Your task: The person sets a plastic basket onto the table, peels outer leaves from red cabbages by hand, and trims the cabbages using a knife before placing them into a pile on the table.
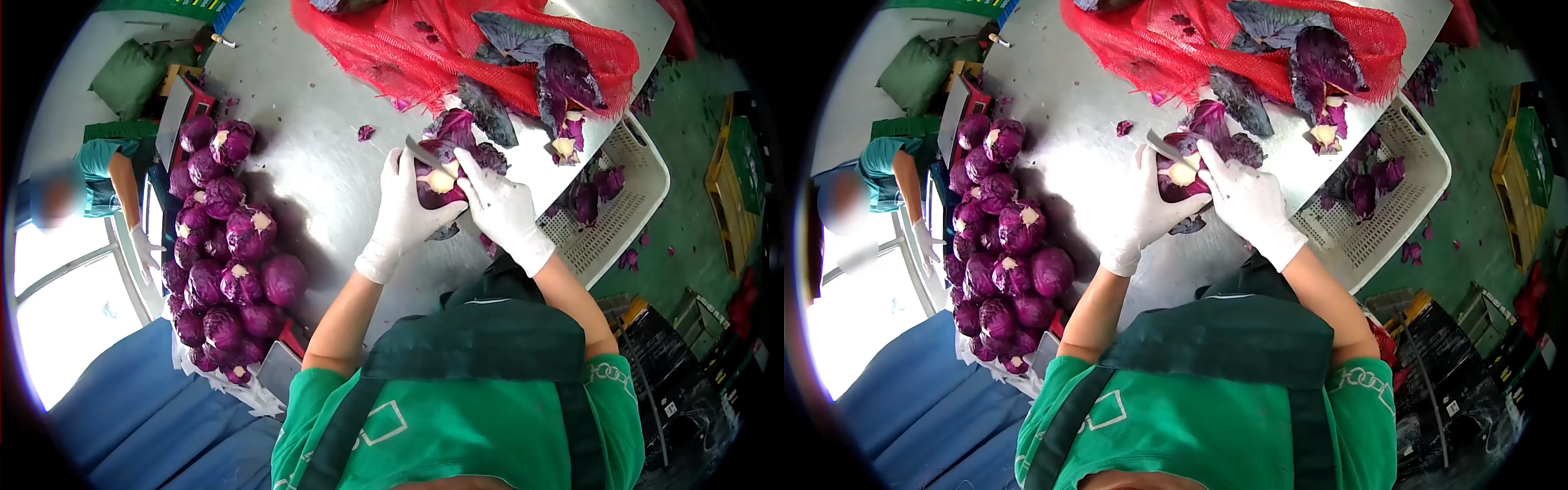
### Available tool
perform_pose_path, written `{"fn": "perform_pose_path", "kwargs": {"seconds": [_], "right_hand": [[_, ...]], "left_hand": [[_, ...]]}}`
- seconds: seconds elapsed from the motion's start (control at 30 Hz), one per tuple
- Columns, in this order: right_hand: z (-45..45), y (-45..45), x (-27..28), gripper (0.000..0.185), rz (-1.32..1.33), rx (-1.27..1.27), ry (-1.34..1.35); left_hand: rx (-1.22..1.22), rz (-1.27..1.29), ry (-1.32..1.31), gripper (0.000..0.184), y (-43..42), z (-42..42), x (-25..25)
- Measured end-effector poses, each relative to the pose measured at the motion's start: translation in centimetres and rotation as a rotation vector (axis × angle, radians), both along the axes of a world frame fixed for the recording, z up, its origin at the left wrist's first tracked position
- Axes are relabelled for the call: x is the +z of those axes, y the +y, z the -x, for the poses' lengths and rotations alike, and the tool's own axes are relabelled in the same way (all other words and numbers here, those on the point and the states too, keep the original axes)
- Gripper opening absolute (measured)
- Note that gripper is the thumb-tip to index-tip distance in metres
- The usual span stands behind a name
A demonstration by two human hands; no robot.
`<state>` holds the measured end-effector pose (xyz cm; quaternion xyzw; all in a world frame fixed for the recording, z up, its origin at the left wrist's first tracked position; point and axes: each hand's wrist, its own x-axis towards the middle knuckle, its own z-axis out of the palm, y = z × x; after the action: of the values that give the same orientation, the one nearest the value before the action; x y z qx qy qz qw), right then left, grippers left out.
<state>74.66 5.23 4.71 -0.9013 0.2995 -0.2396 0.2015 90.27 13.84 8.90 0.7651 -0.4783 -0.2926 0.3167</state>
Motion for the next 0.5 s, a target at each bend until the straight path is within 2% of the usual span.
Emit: {"fn": "perform_pose_path", "kwargs": {"seconds": [0.03, 0.1, 0.17, 0.23, 0.27, 0.33, 0.4, 0.43, 0.5], "right_hand": [[-0.3, -0.1, 0.1, 0.045, -0.113, -0.063, -0.033], [-0.9, -2.8, 0.7, 0.041, -0.522, -0.232, -0.069], [-1.4, -4.7, -3.5, 0.041, -0.531, -0.266, -0.094], [-1.6, -7.4, -5.6, 0.040, -0.613, -0.484, -0.091], [-1.0, -8.4, -6.5, 0.042, -0.432, -0.448, -0.196], [-0.1, -9.6, -7.0, 0.047, -0.464, -0.254, -0.167], [0.0, -5.8, 0.5, 0.058, -0.710, -0.298, -0.050], [0.2, -4.0, 0.2, 0.061, -0.566, -0.224, -0.147], [1.2, -0.9, 0.8, 0.064, -0.534, -0.179, -0.074]], "left_hand": [[0.005, 0.024, -0.045, 0.102, 0.1, 0.3, -0.2], [-0.077, 0.049, -0.133, 0.102, 0.7, 1.3, 0.1], [-0.030, 0.104, -0.177, 0.098, 1.2, 2.1, -0.2], [0.018, 0.161, -0.135, 0.101, 2.0, 1.3, -1.6], [0.078, 0.151, -0.089, 0.102, 2.6, 1.2, -1.8], [0.120, 0.147, -0.049, 0.103, 2.5, 1.0, -1.7], [0.159, 0.131, 0.002, 0.105, 2.7, 1.4, -1.7], [0.159, 0.134, 0.011, 0.105, 2.5, 1.6, -1.7], [0.154, 0.099, -0.021, 0.106, 2.2, 1.6, -1.4]]}}
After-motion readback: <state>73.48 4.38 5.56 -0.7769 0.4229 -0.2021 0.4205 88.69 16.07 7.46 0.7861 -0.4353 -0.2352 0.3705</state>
